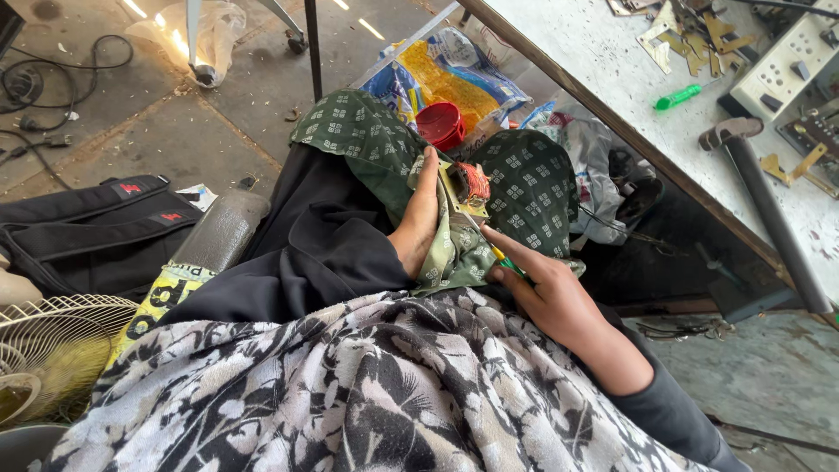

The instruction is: The person disassembles and repairs a transformer by using a screwdriver to remove internal components and scrapings bits of wire with a small blade.

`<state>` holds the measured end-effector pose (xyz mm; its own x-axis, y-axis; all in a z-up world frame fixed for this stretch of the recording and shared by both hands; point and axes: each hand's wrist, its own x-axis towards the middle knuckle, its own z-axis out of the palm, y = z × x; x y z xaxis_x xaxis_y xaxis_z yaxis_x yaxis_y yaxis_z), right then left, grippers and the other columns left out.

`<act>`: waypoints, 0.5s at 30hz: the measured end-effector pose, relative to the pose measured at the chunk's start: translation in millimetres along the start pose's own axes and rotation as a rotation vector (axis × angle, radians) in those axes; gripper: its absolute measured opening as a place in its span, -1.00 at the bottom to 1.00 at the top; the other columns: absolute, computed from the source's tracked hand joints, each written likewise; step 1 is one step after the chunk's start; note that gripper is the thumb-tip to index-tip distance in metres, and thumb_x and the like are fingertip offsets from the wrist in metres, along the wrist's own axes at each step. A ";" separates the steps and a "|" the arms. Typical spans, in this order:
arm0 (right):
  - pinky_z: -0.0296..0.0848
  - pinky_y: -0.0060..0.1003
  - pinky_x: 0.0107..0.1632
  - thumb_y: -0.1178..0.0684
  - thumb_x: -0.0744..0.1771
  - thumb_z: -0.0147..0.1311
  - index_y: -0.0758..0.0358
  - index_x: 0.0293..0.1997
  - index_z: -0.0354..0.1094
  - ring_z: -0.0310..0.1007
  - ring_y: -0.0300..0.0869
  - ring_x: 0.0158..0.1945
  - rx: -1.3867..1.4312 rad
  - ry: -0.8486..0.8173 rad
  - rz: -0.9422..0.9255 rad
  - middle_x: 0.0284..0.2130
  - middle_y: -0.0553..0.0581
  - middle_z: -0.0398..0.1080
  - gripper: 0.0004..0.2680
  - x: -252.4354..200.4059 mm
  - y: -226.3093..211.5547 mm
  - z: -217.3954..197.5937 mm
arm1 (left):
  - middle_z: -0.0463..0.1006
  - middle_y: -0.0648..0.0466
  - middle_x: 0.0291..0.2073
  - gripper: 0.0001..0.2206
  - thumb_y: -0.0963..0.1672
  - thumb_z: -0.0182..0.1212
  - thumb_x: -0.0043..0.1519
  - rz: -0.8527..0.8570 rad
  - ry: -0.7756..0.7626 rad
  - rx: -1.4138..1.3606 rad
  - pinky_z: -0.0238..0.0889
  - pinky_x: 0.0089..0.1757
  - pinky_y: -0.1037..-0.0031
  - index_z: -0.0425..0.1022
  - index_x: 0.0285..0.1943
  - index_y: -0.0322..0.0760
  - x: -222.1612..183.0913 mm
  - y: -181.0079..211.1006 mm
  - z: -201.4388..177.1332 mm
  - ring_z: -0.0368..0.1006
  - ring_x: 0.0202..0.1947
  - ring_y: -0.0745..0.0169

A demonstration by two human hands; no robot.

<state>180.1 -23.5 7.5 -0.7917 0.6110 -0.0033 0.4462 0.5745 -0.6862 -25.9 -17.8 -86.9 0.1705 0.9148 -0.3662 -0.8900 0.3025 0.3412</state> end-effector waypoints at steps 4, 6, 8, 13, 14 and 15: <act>0.49 -0.28 -0.09 0.11 0.38 0.03 0.05 0.44 0.15 0.62 -0.22 -0.19 0.059 -0.034 0.097 -0.27 0.17 0.60 -0.59 3.2 3.9 3.6 | 0.57 -0.01 -0.20 -0.25 0.37 -0.08 0.15 -0.011 0.021 0.002 0.46 -0.24 0.22 0.46 0.08 -0.23 -0.6 -1.3 2.0 0.50 -0.31 0.11; 0.47 -0.32 -0.17 0.10 0.38 0.02 0.02 0.45 0.14 0.52 -0.26 -0.32 0.078 -0.058 0.139 -0.40 0.14 0.55 -0.59 3.1 8.3 6.0 | 0.56 0.01 -0.21 -0.24 0.38 -0.07 0.14 -0.021 0.023 0.016 0.45 -0.24 0.24 0.46 0.08 -0.21 0.2 -2.1 2.8 0.49 -0.31 0.14; 0.42 -0.34 -0.25 0.10 0.39 0.00 -0.02 0.47 0.15 0.39 -0.27 -0.42 0.110 -0.085 0.209 -0.49 0.11 0.48 -0.59 3.4 14.2 8.6 | 0.55 0.04 -0.22 -0.25 0.38 -0.05 0.12 -0.009 0.064 0.037 0.43 -0.23 0.25 0.46 0.07 -0.19 0.7 -3.1 3.3 0.47 -0.30 0.15; 0.27 -0.38 -0.33 0.08 0.41 -0.02 -0.04 0.50 0.18 0.15 -0.32 -0.44 0.338 -0.098 0.360 -0.50 -0.03 0.29 -0.59 -1.2 33.3 21.0 | 0.55 0.07 -0.17 -0.27 0.35 0.01 0.13 0.101 0.082 0.077 0.39 -0.16 0.29 0.47 0.10 -0.21 -0.5 -9.0 3.3 0.44 -0.25 0.21; 0.28 -0.41 -0.27 0.10 0.41 -0.01 0.02 0.49 0.18 0.17 -0.35 -0.37 0.342 -0.057 0.264 -0.38 -0.06 0.33 -0.60 -2.9 37.0 26.2 | 0.56 0.08 -0.15 -0.27 0.35 0.00 0.13 0.114 0.093 0.070 0.39 -0.14 0.31 0.47 0.12 -0.21 -0.8 -10.6 2.8 0.45 -0.23 0.23; 0.30 -0.44 -0.20 0.11 0.42 0.01 0.07 0.48 0.18 0.19 -0.37 -0.30 0.346 -0.017 0.167 -0.27 -0.10 0.36 -0.61 -4.2 40.1 33.0 | 0.57 0.10 -0.13 -0.27 0.34 0.00 0.13 0.126 0.104 0.062 0.39 -0.12 0.33 0.47 0.13 -0.21 -1.0 -12.2 2.2 0.45 -0.21 0.25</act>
<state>187.5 -20.9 -44.0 -0.7279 0.6700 -0.1457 0.4045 0.2481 -0.8802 -14.3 -21.8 -88.8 0.0117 0.9149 -0.4036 -0.8730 0.2062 0.4420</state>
